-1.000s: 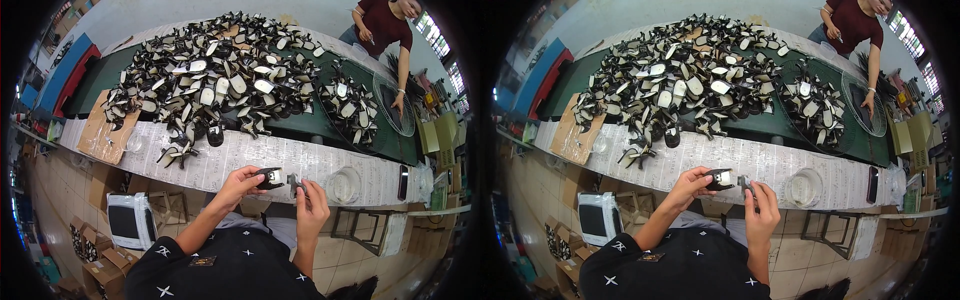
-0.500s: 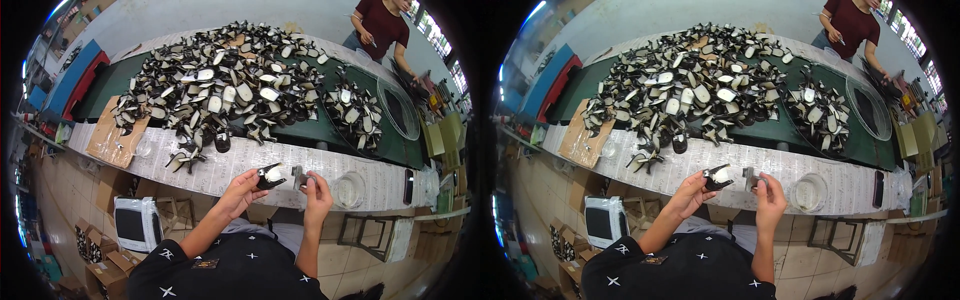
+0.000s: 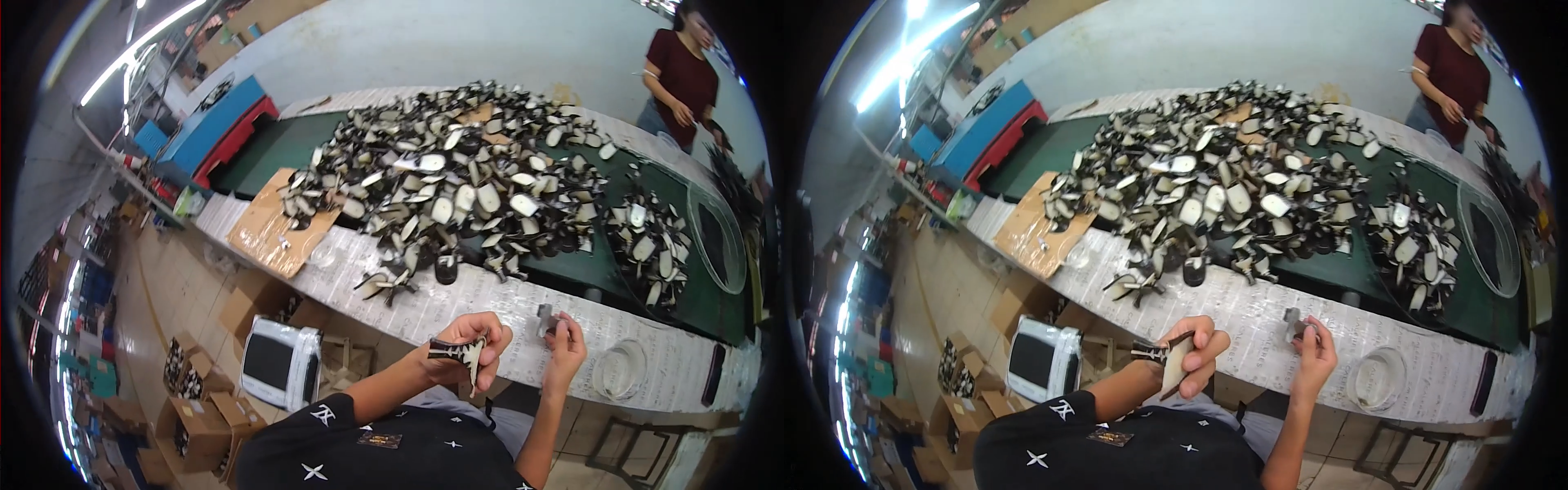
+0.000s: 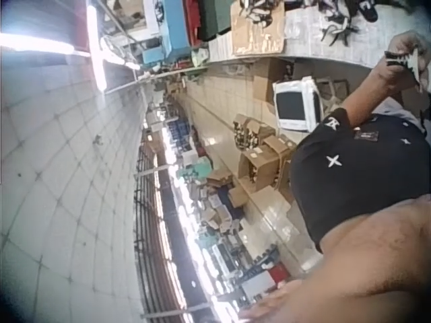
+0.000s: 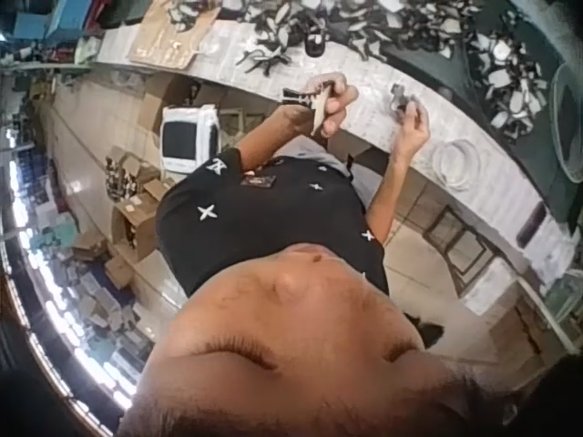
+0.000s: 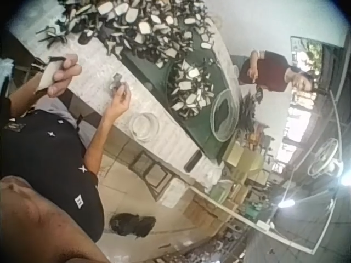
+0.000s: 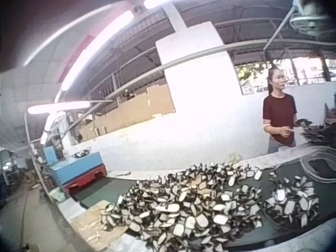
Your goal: Scraping excess material and cleaning shoe heel components at a manufacturing workstation.
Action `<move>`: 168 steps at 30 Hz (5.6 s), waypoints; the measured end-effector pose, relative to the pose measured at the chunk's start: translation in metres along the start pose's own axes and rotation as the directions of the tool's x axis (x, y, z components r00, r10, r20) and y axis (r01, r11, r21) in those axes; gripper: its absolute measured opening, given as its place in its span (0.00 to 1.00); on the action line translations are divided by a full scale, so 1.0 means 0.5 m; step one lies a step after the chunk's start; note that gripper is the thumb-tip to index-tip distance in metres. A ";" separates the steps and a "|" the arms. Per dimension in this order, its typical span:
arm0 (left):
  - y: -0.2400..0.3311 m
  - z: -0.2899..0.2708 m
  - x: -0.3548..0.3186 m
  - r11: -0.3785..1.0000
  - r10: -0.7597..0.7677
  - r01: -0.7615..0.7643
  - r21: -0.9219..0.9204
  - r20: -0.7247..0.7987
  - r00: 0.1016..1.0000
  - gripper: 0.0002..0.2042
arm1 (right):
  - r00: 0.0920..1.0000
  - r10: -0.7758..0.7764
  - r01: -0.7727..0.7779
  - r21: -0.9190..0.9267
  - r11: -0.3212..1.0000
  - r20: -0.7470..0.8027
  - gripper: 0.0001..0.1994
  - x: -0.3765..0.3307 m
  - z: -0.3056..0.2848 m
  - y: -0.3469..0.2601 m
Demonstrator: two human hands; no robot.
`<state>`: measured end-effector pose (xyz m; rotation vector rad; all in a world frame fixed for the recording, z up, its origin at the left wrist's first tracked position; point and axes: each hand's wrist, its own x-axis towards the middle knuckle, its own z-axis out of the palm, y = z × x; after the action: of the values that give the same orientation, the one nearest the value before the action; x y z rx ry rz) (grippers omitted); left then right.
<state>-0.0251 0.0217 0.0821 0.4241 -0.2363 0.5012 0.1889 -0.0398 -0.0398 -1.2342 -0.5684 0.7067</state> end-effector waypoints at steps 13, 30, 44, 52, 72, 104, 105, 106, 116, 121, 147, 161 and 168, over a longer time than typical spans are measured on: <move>-0.080 0.027 0.428 0.015 -0.259 -0.212 0.977 0.209 0.943 0.12 | 0.991 -0.097 0.090 0.069 0.994 0.095 0.12 0.011 -0.016 0.041; 0.205 -0.402 0.405 -0.873 0.255 0.207 0.442 0.051 0.966 0.35 | 0.989 -0.071 0.063 0.061 0.996 0.128 0.12 0.002 -0.017 0.021; 0.149 -0.348 0.309 -0.853 0.314 0.191 0.485 0.187 0.931 0.06 | 0.988 -0.147 0.147 -0.009 0.989 0.044 0.12 -0.003 -0.015 0.029; 0.187 -0.293 0.305 -0.607 0.565 0.204 0.768 0.237 0.790 0.12 | 0.987 -0.154 0.154 0.008 0.988 0.055 0.12 -0.006 -0.016 0.023; 0.061 -0.196 -0.031 0.996 -0.039 -0.013 -0.093 -0.535 0.844 0.22 | 0.996 -0.080 0.079 0.021 0.997 0.045 0.11 0.002 -0.008 0.019; -0.041 -0.189 -0.096 0.962 0.267 -0.176 0.207 -0.587 0.765 0.19 | 0.999 -0.032 0.033 -0.071 0.997 0.011 0.13 -0.010 0.008 -0.007; -0.043 -0.185 -0.093 0.951 0.308 -0.256 0.172 -0.590 0.746 0.19 | 0.999 -0.050 0.051 -0.064 0.997 0.017 0.13 -0.010 0.008 -0.006; -0.043 -0.181 -0.091 0.941 0.335 -0.300 0.159 -0.576 0.746 0.17 | 0.999 -0.049 0.050 -0.058 0.997 0.014 0.12 -0.009 0.008 -0.004; -0.009 -0.150 -0.095 0.795 0.293 0.106 0.597 -0.531 0.795 0.15 | 0.996 -0.051 0.041 0.125 0.991 0.075 0.12 -0.092 0.010 -0.086; -0.033 -0.162 -0.088 0.829 0.179 0.182 0.529 -0.558 0.810 0.16 | 0.912 -0.358 0.406 -0.316 0.858 0.199 0.11 -0.150 0.026 -0.149; -0.050 -0.151 -0.067 0.809 0.038 0.274 0.520 -0.511 0.859 0.12 | 0.974 -0.101 0.124 -0.100 0.987 0.204 0.11 -0.174 0.034 -0.137; -0.051 -0.156 -0.065 0.786 0.056 0.285 0.549 -0.522 0.851 0.15 | 0.922 -0.306 0.376 -0.353 0.857 0.237 0.11 -0.147 0.020 -0.163; -0.055 -0.161 -0.061 0.771 0.063 0.293 0.565 -0.526 0.848 0.16 | 0.874 -0.315 0.479 -0.536 0.695 0.371 0.12 -0.147 0.044 -0.184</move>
<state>-0.0276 0.0232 -0.0081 0.9371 0.5150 0.5430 0.1403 -0.0968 0.0539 -1.5544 -1.3237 0.2930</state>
